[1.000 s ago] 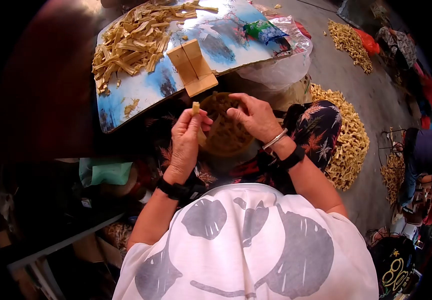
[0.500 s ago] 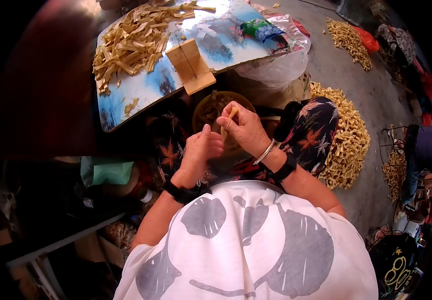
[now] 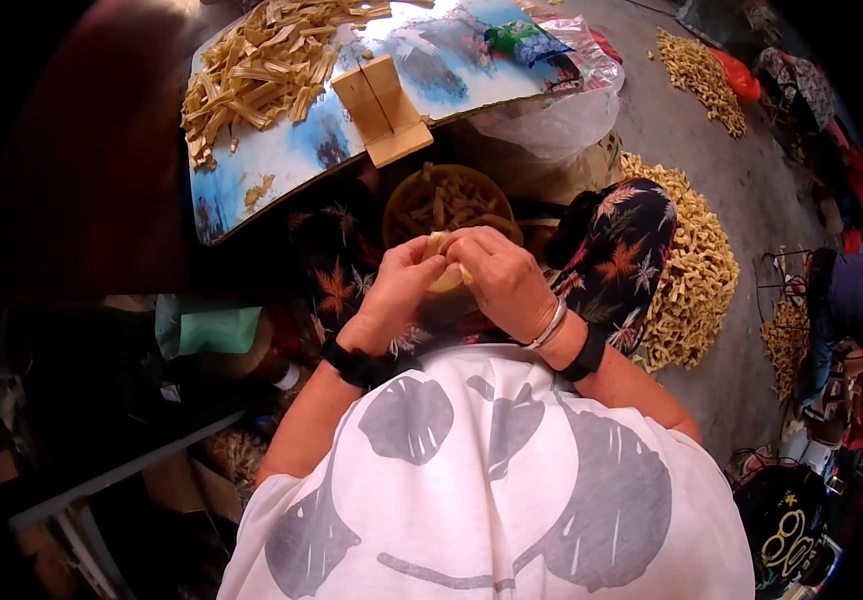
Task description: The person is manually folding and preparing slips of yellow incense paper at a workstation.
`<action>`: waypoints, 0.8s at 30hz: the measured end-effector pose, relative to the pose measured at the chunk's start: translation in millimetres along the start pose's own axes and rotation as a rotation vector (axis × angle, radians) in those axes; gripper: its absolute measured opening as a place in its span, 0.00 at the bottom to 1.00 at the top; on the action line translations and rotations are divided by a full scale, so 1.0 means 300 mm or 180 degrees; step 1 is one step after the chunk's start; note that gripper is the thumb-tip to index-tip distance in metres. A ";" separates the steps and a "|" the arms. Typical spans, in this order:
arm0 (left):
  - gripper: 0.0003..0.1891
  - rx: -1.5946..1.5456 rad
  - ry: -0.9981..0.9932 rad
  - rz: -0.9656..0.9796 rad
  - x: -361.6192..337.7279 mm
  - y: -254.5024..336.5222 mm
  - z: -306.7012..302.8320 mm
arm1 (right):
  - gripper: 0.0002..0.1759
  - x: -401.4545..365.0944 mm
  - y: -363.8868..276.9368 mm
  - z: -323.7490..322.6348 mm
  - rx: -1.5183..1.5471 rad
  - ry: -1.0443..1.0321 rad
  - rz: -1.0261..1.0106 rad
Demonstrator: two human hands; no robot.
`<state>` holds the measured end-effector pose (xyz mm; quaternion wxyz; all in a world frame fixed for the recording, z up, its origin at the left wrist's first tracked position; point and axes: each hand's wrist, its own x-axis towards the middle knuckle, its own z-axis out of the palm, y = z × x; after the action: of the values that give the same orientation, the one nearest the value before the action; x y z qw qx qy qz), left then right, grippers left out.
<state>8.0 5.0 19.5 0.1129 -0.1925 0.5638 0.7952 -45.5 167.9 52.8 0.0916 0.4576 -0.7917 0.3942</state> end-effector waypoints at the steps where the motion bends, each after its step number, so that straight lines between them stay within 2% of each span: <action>1: 0.10 0.0759 -0.0174 0.0454 0.020 -0.023 -0.017 | 0.08 -0.004 0.022 0.002 -0.0228 0.0020 0.0016; 4: 0.09 0.4132 -0.0003 0.1698 -0.012 0.030 -0.013 | 0.07 -0.005 0.041 0.003 -0.0169 0.0044 0.0075; 5: 0.11 0.4533 0.0124 0.1525 -0.033 0.054 0.013 | 0.08 -0.010 0.051 0.018 0.0041 0.0137 0.0134; 8: 0.11 0.4605 0.0059 0.2396 -0.051 0.082 0.020 | 0.11 -0.013 0.072 0.054 0.1140 0.0136 0.0907; 11: 0.14 0.4595 0.0404 0.2796 -0.068 0.100 0.026 | 0.13 -0.023 0.115 0.114 0.2785 0.0043 0.2249; 14: 0.19 0.4637 0.0631 0.2940 -0.081 0.113 0.018 | 0.14 0.002 0.106 0.136 0.3125 0.0006 0.2595; 17: 0.22 0.4506 0.0811 0.3060 -0.091 0.108 0.023 | 0.13 0.018 0.097 0.156 0.3130 -0.0016 0.2799; 18: 0.20 0.4521 0.0879 0.3081 -0.090 0.102 0.019 | 0.13 0.023 0.092 0.160 0.3127 -0.0017 0.2871; 19: 0.18 0.4535 0.0947 0.3103 -0.085 0.090 0.011 | 0.12 0.025 0.083 0.163 0.2741 0.0060 0.2628; 22: 0.17 0.4543 0.1150 0.2910 -0.069 0.074 -0.010 | 0.10 0.035 0.065 0.126 0.2386 -0.0311 0.2093; 24: 0.17 0.4309 0.1188 0.2713 -0.067 0.072 -0.010 | 0.11 0.021 0.064 0.138 0.2587 -0.0386 0.1925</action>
<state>18.1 -4.2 45.9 -0.2027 0.0188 0.9557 0.2125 -55.4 139.7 17.9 -0.2580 0.2287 -0.6754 0.6519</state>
